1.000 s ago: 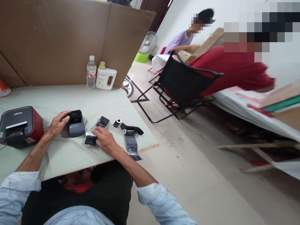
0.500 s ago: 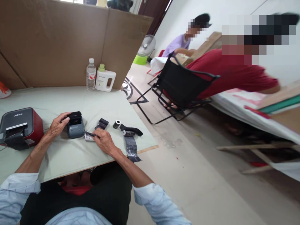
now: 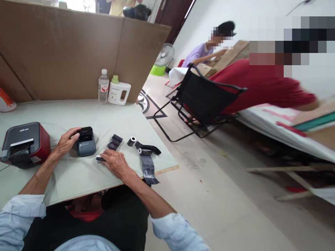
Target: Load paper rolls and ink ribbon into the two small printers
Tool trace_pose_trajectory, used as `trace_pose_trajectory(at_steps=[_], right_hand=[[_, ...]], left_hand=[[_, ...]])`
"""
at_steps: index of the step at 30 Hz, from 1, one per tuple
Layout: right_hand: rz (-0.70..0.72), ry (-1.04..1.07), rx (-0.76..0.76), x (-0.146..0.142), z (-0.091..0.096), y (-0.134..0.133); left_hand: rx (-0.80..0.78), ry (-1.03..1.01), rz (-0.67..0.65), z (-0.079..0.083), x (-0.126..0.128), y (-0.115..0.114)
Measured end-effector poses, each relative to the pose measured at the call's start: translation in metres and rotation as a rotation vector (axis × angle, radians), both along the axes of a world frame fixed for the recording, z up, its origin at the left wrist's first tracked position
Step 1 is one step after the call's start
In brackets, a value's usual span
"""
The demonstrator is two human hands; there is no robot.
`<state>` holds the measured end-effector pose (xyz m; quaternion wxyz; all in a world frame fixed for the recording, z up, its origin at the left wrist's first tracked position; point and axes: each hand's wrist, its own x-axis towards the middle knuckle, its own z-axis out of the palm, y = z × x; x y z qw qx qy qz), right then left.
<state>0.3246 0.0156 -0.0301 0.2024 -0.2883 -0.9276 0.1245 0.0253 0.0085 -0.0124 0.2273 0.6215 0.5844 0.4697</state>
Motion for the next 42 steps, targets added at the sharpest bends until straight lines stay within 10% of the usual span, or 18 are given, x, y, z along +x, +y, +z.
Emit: trace_pose_trajectory(at_steps=[13,31,42], right_hand=[[0.034,0.481,-0.320,-0.023,0.028,0.002],[-0.113,0.595,-0.529,-0.053,0.053,0.012],[-0.066,0.321,-0.086,-0.084,0.038,0.031]], left_hand=[[0.001,-0.018,0.000,0.001,0.003,-0.002],[0.002,0.008,-0.012,0.002,0.005,-0.005],[0.004,0.005,-0.021,0.002,0.004,-0.005]])
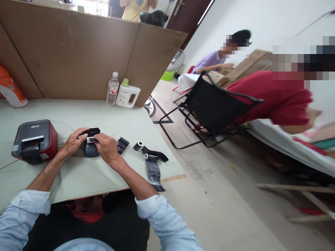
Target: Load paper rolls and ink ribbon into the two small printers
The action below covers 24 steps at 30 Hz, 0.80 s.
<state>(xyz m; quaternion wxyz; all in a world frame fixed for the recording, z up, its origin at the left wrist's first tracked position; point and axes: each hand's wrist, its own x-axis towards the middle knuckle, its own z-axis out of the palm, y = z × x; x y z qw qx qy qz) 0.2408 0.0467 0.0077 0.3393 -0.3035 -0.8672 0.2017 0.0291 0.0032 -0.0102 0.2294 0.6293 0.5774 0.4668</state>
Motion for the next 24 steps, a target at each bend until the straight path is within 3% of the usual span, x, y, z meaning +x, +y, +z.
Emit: trace_pose_trajectory(at_steps=[10,18,24], right_hand=[[0.008,-0.236,0.135,-0.002,-0.001,0.003],[-0.011,-0.487,0.263,-0.006,0.022,-0.007],[0.072,-0.615,0.240,-0.015,0.031,-0.006]], left_hand=[[0.003,0.017,0.012,-0.001,0.001,0.001],[-0.013,0.028,0.028,0.002,0.001,0.001],[-0.026,0.028,0.051,0.004,0.003,0.003]])
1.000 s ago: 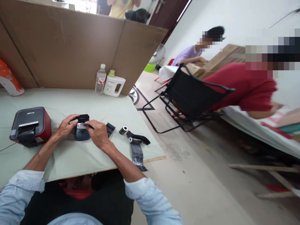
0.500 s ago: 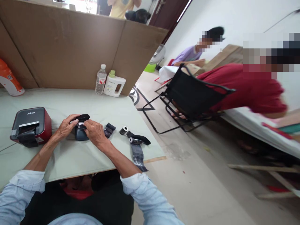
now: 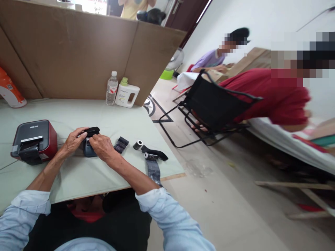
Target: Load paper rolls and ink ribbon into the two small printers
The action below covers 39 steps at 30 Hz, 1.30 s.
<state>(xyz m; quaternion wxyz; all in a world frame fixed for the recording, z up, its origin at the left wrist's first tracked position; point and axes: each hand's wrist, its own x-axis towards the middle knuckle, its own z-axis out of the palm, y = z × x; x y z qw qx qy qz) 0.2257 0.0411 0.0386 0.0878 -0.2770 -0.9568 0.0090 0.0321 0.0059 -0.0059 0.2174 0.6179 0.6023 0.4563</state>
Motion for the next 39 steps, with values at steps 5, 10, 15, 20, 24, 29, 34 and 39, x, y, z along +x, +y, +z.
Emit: trace_pose_trajectory(at_steps=[5,10,15,20,24,29,34,39], right_hand=[[0.018,0.016,-0.003,-0.001,-0.011,0.004],[0.027,0.219,0.097,0.005,-0.034,-0.007],[0.013,0.374,0.177,0.009,-0.059,-0.022],[0.067,0.483,0.206,0.019,-0.071,-0.030],[0.118,0.565,0.148,0.031,-0.065,-0.026],[-0.051,0.642,-0.080,0.038,-0.051,-0.001],[0.028,0.500,-0.290,0.034,-0.064,0.019],[0.027,0.535,-0.280,0.032,-0.076,0.021]], left_hand=[[0.013,-0.007,-0.001,-0.001,-0.001,0.000],[0.019,-0.004,-0.076,-0.001,-0.004,-0.005],[0.023,0.049,-0.101,-0.003,-0.006,-0.007],[0.050,0.099,-0.087,-0.004,-0.004,-0.006],[0.048,0.104,-0.078,-0.001,-0.002,-0.006],[0.026,0.083,-0.076,0.000,-0.002,-0.008],[-0.006,0.043,-0.064,-0.003,-0.003,-0.008],[-0.033,0.017,-0.043,-0.003,-0.001,-0.007]])
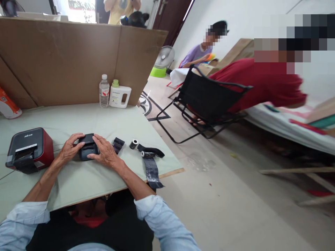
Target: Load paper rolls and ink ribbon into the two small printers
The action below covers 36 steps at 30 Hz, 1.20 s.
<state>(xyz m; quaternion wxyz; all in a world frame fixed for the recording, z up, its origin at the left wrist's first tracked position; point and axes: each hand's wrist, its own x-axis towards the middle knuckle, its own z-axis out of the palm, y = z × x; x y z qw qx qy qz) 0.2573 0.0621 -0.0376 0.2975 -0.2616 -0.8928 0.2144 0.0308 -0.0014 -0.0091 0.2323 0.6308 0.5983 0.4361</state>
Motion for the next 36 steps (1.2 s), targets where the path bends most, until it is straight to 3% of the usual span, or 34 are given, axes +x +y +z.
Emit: trace_pose_trajectory(at_steps=[16,22,27,36], right_hand=[[-0.031,-0.007,-0.042,-0.002,-0.003,-0.012],[-0.046,0.005,-0.014,-0.003,-0.001,-0.015],[-0.073,-0.029,0.020,-0.004,0.005,-0.015],[-0.114,0.012,0.105,-0.008,0.005,-0.022]], left_hand=[[-0.074,0.020,0.018,0.001,-0.005,-0.006],[-0.135,0.326,-0.078,0.010,-0.012,-0.031],[-0.157,0.537,0.003,0.013,-0.002,-0.042],[-0.077,0.555,0.056,0.004,0.006,-0.043]])
